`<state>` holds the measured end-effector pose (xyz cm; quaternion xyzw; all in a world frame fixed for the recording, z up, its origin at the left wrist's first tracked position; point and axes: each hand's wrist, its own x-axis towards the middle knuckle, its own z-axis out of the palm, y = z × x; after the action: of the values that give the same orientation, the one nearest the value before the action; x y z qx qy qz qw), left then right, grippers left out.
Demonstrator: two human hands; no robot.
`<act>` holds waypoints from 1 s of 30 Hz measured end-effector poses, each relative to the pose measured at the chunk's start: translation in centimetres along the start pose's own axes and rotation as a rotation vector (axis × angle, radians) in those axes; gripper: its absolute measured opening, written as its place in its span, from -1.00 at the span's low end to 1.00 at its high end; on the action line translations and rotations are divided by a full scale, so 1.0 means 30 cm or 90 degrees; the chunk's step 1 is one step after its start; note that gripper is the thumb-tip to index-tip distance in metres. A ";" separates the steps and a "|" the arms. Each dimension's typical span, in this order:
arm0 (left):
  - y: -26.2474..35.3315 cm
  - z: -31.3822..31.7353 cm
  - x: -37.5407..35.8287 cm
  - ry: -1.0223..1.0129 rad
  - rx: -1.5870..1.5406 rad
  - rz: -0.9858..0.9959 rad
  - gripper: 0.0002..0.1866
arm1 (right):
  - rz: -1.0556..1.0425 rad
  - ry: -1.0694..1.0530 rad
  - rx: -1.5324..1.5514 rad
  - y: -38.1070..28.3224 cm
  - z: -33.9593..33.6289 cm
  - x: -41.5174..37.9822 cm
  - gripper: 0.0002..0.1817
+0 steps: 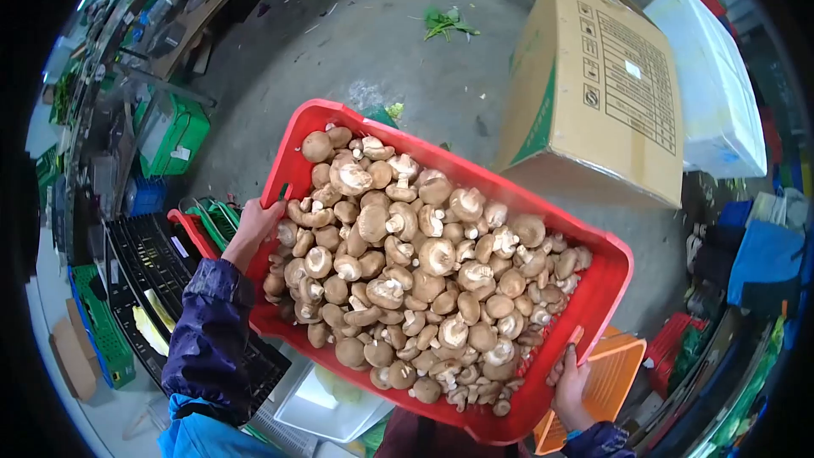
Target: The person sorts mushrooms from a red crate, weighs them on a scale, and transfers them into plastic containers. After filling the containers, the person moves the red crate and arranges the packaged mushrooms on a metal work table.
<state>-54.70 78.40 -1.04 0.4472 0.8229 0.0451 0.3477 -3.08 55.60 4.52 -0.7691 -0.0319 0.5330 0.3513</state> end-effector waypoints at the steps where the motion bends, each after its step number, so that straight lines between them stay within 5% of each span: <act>1: -0.007 -0.006 -0.008 -0.017 0.000 -0.004 -0.57 | -0.005 0.022 -0.001 -0.002 0.007 0.009 -0.74; 10: 0.069 -0.062 0.016 0.038 -0.083 -0.009 -0.65 | 0.093 0.108 0.028 0.025 0.024 0.003 -0.68; 20: 0.036 -0.056 -0.009 0.175 0.120 0.083 -0.63 | 0.017 0.023 0.033 0.176 0.047 0.041 -0.66; 22: 0.011 -0.045 -0.013 0.249 0.177 0.179 -0.61 | 0.019 0.020 0.041 0.158 0.060 0.027 -0.65; 24: -0.018 -0.045 -0.043 0.224 0.192 0.108 -0.52 | -0.025 -0.030 0.071 0.167 0.061 0.024 -0.67; 26: -0.069 -0.054 -0.113 0.344 0.143 0.286 -0.43 | -0.030 -0.040 0.053 0.149 0.063 0.023 -0.68; 30: -0.056 0.012 -0.386 0.411 0.105 0.354 -0.48 | -0.135 -0.068 0.016 0.213 0.050 0.074 -0.83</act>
<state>-51.51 68.42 4.21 0.6412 0.7384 0.2086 0.0105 -5.46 52.49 -1.18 -0.7274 -0.1255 0.5334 0.4131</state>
